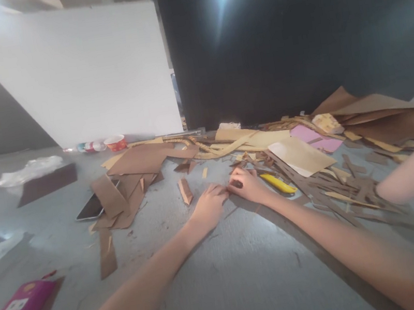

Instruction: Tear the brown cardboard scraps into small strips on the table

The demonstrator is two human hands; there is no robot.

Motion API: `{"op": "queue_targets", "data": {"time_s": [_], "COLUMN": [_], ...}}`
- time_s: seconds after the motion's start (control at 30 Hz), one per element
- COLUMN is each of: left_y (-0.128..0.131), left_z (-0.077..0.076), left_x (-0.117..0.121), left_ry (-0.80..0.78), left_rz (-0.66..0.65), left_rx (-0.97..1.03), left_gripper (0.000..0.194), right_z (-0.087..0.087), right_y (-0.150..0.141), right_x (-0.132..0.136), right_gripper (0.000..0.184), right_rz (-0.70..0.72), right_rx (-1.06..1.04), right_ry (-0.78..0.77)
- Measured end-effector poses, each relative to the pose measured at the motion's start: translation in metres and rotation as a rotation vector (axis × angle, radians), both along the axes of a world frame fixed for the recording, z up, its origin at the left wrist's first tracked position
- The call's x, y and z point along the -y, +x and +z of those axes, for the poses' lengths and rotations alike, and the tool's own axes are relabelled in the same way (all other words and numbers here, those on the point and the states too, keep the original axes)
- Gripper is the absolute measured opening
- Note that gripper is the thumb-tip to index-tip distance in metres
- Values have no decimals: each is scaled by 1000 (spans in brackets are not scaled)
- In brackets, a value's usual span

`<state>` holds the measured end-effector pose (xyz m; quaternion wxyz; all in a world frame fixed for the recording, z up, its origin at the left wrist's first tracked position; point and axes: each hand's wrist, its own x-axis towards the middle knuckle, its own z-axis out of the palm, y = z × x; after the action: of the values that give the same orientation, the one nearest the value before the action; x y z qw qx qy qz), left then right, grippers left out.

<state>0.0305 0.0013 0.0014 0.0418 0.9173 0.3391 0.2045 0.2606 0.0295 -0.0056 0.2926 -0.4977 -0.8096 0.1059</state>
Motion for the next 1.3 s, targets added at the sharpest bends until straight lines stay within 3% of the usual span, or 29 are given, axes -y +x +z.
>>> {"op": "queue_targets", "data": {"time_s": [0.4, 0.53, 0.83, 1.3], "left_y": [1, 3, 2, 1], "left_z": [3, 4, 2, 2], "left_x": [2, 2, 1, -2], "left_ry": [-19, -13, 8, 27], "left_rz": [46, 49, -24, -69], "left_rx": [-58, -72, 11, 7], "left_gripper": [41, 43, 47, 35], "right_z": [3, 4, 14, 25], "right_y": [4, 7, 19, 16], "right_x": [-1, 0, 3, 8], "right_gripper": [21, 27, 19, 17], "right_rz": [103, 171, 412, 449], "right_rx": [-7, 49, 211, 307], "right_ry": [-5, 71, 267, 289]}}
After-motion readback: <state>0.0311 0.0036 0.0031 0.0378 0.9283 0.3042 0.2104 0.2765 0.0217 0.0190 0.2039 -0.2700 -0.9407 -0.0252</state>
